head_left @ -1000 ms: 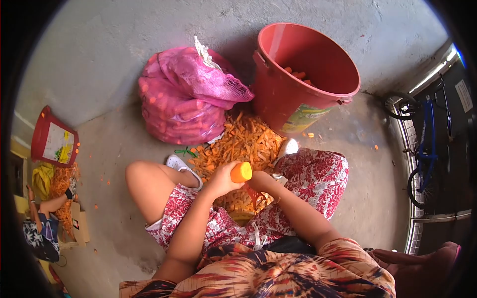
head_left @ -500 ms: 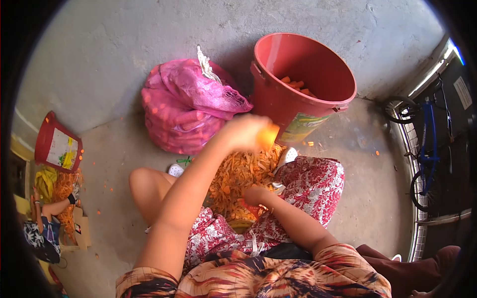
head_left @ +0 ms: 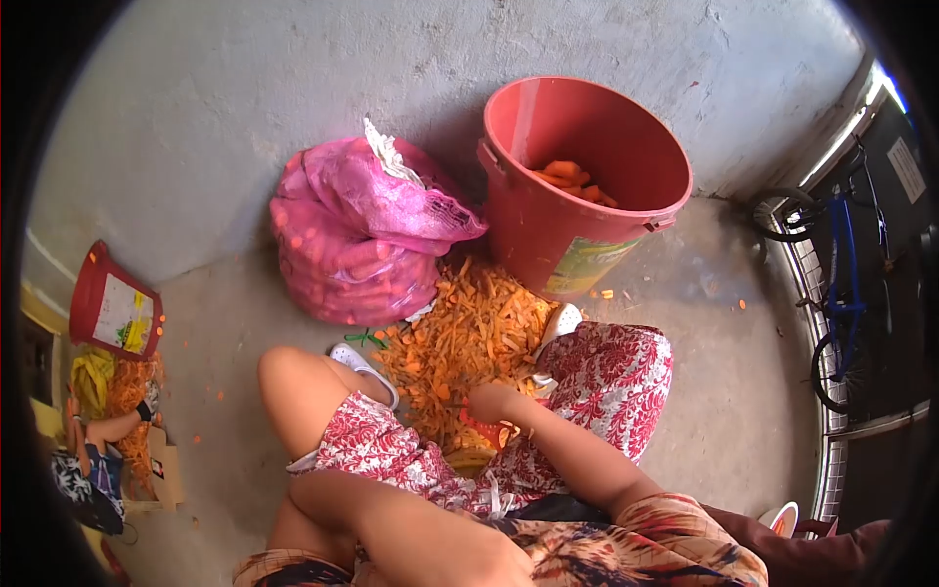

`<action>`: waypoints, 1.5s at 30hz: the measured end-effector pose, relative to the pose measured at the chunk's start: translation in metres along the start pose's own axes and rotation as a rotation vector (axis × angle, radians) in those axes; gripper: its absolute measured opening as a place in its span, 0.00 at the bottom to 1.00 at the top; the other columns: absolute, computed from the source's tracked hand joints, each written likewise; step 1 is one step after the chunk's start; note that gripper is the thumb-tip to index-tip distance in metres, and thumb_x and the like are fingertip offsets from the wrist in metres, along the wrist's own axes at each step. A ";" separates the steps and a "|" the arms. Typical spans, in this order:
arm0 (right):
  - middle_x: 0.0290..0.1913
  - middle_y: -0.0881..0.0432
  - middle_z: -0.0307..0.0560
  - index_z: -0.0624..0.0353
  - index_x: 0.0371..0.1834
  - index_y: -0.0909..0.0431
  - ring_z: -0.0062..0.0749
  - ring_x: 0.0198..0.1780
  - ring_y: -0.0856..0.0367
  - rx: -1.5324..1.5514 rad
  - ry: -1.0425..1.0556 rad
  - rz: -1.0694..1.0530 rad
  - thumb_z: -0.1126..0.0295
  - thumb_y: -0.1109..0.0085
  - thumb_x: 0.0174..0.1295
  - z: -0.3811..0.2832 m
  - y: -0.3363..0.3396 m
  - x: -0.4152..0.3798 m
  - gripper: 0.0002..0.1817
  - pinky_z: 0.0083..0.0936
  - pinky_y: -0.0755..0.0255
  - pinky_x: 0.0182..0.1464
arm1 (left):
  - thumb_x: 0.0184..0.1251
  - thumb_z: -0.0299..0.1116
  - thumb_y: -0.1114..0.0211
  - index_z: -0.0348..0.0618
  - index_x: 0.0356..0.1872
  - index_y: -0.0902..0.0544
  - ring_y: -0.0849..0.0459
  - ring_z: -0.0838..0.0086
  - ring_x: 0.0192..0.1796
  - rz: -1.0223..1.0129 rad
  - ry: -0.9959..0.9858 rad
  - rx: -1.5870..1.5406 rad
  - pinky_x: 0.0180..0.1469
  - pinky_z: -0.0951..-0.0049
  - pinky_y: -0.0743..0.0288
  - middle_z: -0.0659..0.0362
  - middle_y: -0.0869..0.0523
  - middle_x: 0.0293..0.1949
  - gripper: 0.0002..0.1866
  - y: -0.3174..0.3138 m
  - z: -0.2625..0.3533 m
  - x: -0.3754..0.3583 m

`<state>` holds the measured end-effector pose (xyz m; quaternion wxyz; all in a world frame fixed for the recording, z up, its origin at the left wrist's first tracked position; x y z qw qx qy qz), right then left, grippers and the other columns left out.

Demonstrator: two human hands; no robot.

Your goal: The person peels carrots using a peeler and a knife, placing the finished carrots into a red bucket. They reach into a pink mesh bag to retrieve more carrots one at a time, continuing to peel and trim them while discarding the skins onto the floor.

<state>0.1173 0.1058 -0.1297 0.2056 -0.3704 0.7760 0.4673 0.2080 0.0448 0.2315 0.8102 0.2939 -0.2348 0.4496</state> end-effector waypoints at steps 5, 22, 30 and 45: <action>0.33 0.21 0.55 0.63 0.29 0.21 0.44 0.38 0.22 -0.045 0.040 -0.027 0.68 0.51 0.47 -0.004 -0.006 0.008 0.12 0.35 0.30 0.38 | 0.60 0.33 0.49 0.45 0.39 0.23 0.30 0.73 0.25 0.119 -0.053 0.232 0.25 0.75 0.40 0.63 0.29 0.24 0.10 -0.003 0.018 0.003; 0.32 0.21 0.50 0.55 0.32 0.22 0.44 0.36 0.23 -0.125 0.044 -0.156 0.63 0.51 0.50 -0.031 -0.013 0.023 0.11 0.37 0.32 0.36 | 0.53 0.29 0.38 0.37 0.22 0.19 0.32 0.76 0.20 1.040 -0.519 0.069 0.21 0.77 0.44 0.60 0.26 0.21 0.06 0.027 0.043 -0.012; 0.34 0.22 0.54 0.59 0.33 0.22 0.46 0.38 0.23 -0.044 0.015 0.049 0.64 0.52 0.52 -0.050 0.023 -0.001 0.13 0.37 0.31 0.37 | 0.51 0.28 0.37 0.35 0.20 0.19 0.32 0.77 0.16 1.034 -0.616 -0.162 0.16 0.79 0.44 0.59 0.24 0.17 0.07 0.033 0.018 -0.002; 0.32 0.21 0.46 0.56 0.34 0.22 0.41 0.37 0.22 -0.281 0.082 -0.061 0.69 0.47 0.48 -0.026 0.111 -0.040 0.10 0.33 0.28 0.35 | 0.54 0.27 0.41 0.37 0.34 0.22 0.23 0.78 0.34 0.942 0.943 0.338 0.38 0.76 0.29 0.60 0.21 0.31 0.07 0.203 -0.101 -0.170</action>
Point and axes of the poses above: each hand's wrist, its own x-axis towards the middle knuckle, its own y-axis out of the back of the hand, z = x × y, the point moved 6 cm from there along x, towards the middle knuckle
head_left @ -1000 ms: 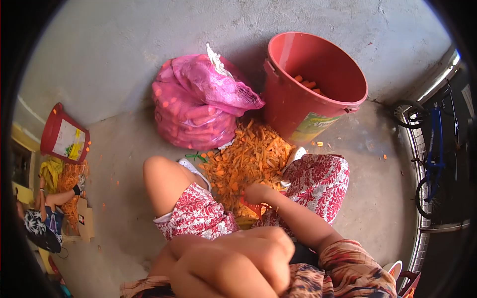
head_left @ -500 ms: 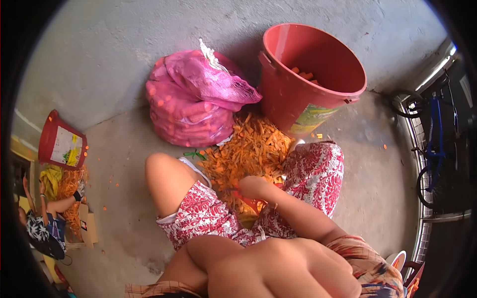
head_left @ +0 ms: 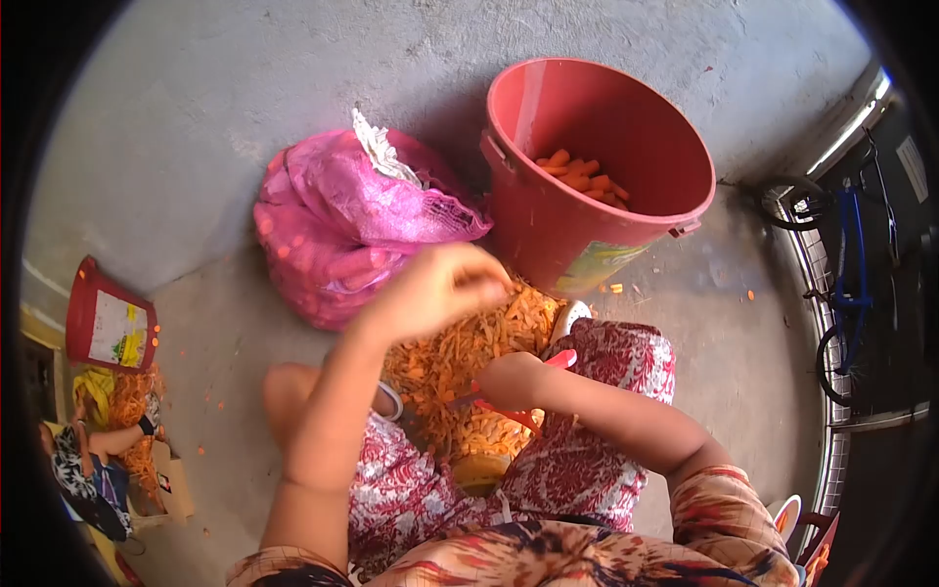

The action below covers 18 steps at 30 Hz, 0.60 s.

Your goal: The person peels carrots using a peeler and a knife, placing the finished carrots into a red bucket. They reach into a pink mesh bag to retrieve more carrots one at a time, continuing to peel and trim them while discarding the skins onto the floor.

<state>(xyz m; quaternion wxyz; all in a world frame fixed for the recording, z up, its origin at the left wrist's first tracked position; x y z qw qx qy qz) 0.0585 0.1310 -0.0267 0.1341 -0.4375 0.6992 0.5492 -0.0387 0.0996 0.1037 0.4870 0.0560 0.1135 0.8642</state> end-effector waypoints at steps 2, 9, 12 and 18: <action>0.32 0.21 0.46 0.56 0.33 0.21 0.42 0.37 0.22 0.038 0.024 0.032 0.69 0.47 0.48 0.017 0.000 0.015 0.09 0.34 0.28 0.35 | 0.55 0.31 0.42 0.36 0.32 0.22 0.22 0.75 0.32 0.183 -0.072 0.354 0.36 0.75 0.29 0.55 0.19 0.28 0.09 0.046 -0.037 0.044; 0.36 0.21 0.50 0.59 0.34 0.21 0.43 0.39 0.22 0.117 0.076 -0.082 0.70 0.48 0.49 0.040 -0.045 0.069 0.10 0.36 0.27 0.36 | 0.50 0.30 0.46 0.37 0.29 0.21 0.21 0.56 0.35 0.203 0.171 0.964 0.39 0.64 0.29 0.47 0.20 0.30 0.09 0.126 -0.174 0.189; 0.33 0.21 0.51 0.60 0.32 0.23 0.44 0.37 0.22 0.159 0.027 -0.119 0.68 0.51 0.50 0.051 -0.033 0.063 0.10 0.37 0.28 0.35 | 0.51 0.29 0.50 0.35 0.32 0.20 0.22 0.56 0.43 -0.131 0.449 1.143 0.46 0.63 0.29 0.44 0.22 0.38 0.13 0.108 -0.247 0.225; 0.32 0.21 0.51 0.59 0.32 0.24 0.44 0.37 0.22 0.324 0.024 -0.144 0.69 0.54 0.51 0.066 -0.044 0.066 0.10 0.38 0.28 0.34 | 0.55 0.36 0.48 0.42 0.41 0.21 0.25 0.62 0.50 0.096 0.591 1.183 0.45 0.64 0.28 0.54 0.22 0.46 0.15 0.104 -0.349 0.247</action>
Point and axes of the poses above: each hand's wrist, its own x-axis towards the middle knuckle, its own y-axis out of the back of the hand, z = x × y, the point moved 6 cm from there along x, towards the middle knuckle
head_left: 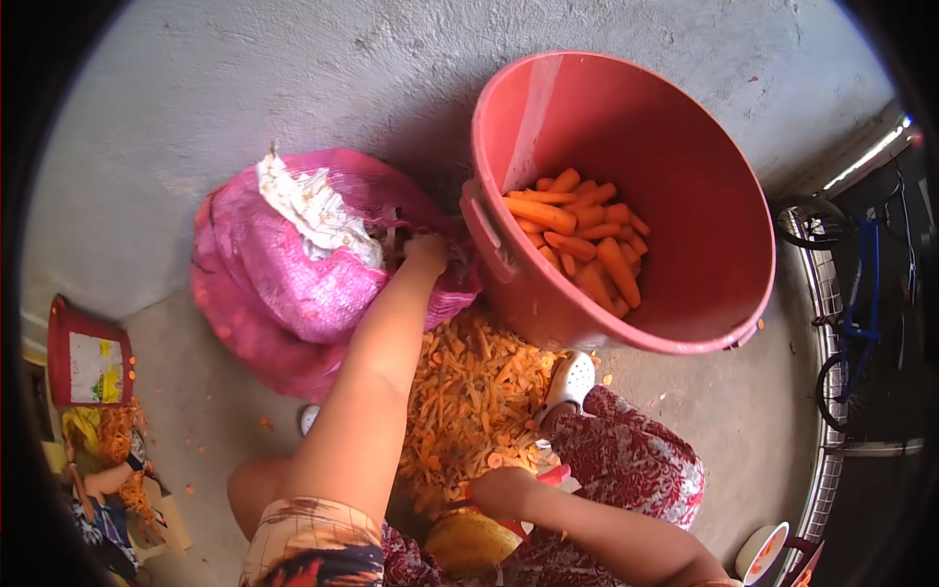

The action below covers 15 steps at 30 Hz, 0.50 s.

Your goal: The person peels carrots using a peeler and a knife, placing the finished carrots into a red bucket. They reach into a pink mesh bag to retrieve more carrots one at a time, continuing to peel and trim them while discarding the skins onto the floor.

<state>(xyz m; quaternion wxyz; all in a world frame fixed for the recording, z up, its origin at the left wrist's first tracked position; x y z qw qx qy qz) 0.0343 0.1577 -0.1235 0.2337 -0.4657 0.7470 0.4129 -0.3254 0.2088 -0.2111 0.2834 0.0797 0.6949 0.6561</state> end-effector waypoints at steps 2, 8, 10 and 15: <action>0.32 0.21 0.51 0.59 0.33 0.25 0.44 0.36 0.22 0.048 -0.002 -0.004 0.69 0.54 0.52 0.003 0.002 -0.004 0.10 0.38 0.28 0.34 | 0.55 0.39 0.47 0.45 0.41 0.21 0.25 0.64 0.50 -0.007 0.099 0.024 0.44 0.66 0.29 0.56 0.22 0.45 0.15 -0.025 -0.010 0.020; 0.30 0.22 0.52 0.60 0.34 0.27 0.45 0.36 0.22 0.104 0.033 -0.062 0.66 0.54 0.53 -0.001 0.013 -0.006 0.11 0.38 0.29 0.33 | 0.55 0.35 0.47 0.47 0.35 0.19 0.19 0.68 0.39 0.064 0.218 -0.084 0.38 0.66 0.26 0.56 0.19 0.38 0.11 -0.036 -0.017 0.031; 0.31 0.21 0.52 0.60 0.33 0.25 0.44 0.37 0.21 0.089 0.030 -0.036 0.68 0.53 0.52 -0.003 0.015 -0.004 0.10 0.37 0.28 0.32 | 0.54 0.34 0.46 0.45 0.35 0.19 0.19 0.66 0.37 0.111 0.229 -0.117 0.37 0.64 0.26 0.56 0.18 0.36 0.10 -0.040 -0.019 0.031; 0.35 0.21 0.53 0.61 0.31 0.22 0.43 0.38 0.21 0.043 -0.012 0.044 0.70 0.50 0.49 -0.002 0.021 -0.003 0.10 0.36 0.27 0.33 | 0.54 0.32 0.47 0.42 0.36 0.21 0.20 0.57 0.36 0.068 -0.066 -0.248 0.38 0.59 0.27 0.49 0.19 0.35 0.11 -0.047 -0.024 0.034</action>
Point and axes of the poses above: each hand's wrist, its own x-axis towards the middle knuckle, its own y-axis out of the back of the hand, z = x × y, the point moved 6 cm from there along x, towards the middle knuckle
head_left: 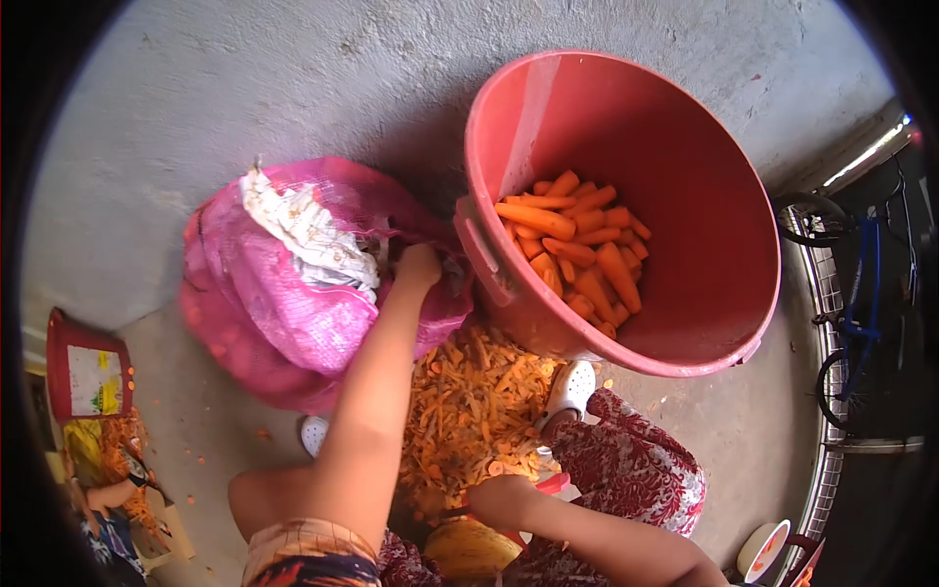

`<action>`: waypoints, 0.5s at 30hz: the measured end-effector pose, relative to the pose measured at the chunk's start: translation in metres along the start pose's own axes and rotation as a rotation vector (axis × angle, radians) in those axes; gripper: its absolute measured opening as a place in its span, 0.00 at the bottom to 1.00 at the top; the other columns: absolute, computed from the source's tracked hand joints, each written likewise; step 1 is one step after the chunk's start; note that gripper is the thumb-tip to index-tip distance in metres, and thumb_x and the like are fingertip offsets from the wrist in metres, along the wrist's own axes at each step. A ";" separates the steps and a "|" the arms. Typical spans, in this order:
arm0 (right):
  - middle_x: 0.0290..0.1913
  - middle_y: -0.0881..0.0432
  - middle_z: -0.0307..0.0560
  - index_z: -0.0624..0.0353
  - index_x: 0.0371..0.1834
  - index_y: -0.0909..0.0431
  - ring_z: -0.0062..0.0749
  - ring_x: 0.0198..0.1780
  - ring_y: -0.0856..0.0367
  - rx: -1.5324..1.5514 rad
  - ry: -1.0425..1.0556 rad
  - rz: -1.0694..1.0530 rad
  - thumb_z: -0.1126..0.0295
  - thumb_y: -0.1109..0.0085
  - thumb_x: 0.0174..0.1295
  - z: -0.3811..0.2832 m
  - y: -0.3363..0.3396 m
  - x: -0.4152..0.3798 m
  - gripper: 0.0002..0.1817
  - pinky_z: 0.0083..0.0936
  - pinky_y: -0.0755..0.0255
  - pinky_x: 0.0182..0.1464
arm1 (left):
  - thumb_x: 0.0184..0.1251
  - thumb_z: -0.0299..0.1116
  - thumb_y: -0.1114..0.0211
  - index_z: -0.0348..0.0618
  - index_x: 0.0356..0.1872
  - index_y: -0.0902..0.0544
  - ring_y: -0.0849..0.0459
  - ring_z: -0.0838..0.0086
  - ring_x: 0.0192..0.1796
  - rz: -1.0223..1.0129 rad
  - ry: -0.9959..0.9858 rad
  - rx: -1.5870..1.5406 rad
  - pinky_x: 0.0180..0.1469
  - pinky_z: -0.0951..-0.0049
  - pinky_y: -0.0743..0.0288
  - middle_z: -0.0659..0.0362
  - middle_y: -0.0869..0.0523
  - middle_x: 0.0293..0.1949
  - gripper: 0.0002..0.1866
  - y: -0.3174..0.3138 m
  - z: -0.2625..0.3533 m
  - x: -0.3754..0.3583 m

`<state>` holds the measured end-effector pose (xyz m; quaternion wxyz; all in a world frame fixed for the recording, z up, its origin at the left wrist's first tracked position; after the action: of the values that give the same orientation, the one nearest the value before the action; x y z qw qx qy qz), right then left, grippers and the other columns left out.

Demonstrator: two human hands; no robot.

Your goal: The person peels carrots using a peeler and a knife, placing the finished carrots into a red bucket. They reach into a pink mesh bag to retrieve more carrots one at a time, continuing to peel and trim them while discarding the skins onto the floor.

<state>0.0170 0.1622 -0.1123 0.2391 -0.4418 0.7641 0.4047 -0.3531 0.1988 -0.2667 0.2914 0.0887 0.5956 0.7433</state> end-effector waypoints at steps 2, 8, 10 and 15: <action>0.33 0.21 0.52 0.61 0.33 0.25 0.44 0.37 0.21 -0.035 0.016 -0.016 0.65 0.52 0.53 0.002 -0.006 0.005 0.12 0.37 0.28 0.33 | 0.54 0.33 0.47 0.42 0.39 0.22 0.21 0.53 0.36 -0.139 0.053 -0.103 0.38 0.58 0.28 0.45 0.21 0.37 0.13 0.072 0.047 -0.067; 0.30 0.22 0.48 0.56 0.33 0.24 0.44 0.36 0.22 -0.104 0.012 0.093 0.61 0.54 0.55 -0.004 0.005 -0.002 0.13 0.36 0.28 0.33 | 0.57 0.23 0.46 0.28 0.46 0.29 0.21 0.76 0.28 0.241 0.018 -0.788 0.33 0.81 0.26 0.50 0.21 0.32 0.15 0.191 0.099 -0.253; 0.30 0.21 0.47 0.54 0.34 0.24 0.42 0.36 0.22 -0.111 0.009 0.062 0.60 0.54 0.55 -0.010 0.008 -0.006 0.13 0.34 0.28 0.33 | 0.54 0.21 0.42 0.30 0.44 0.27 0.21 0.78 0.30 0.231 0.041 -1.186 0.32 0.80 0.27 0.52 0.20 0.31 0.15 0.207 0.096 -0.294; 0.32 0.21 0.45 0.54 0.36 0.24 0.35 0.35 0.22 -0.099 -0.036 0.085 0.63 0.56 0.55 0.004 0.001 0.010 0.13 0.27 0.30 0.35 | 0.53 0.26 0.39 0.32 0.40 0.28 0.21 0.77 0.26 0.175 -0.033 -1.577 0.28 0.82 0.24 0.54 0.20 0.30 0.13 0.249 0.067 -0.360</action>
<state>0.0109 0.1611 -0.1210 0.2133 -0.4128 0.7567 0.4598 -0.1088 0.0307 0.0629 0.2177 -0.0863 -0.1200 0.9648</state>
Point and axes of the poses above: each hand's wrist, its own x-axis towards the middle knuckle, its own y-axis out of the back of the hand, z = x × y, the point moved 6 cm from there along x, towards the middle knuckle
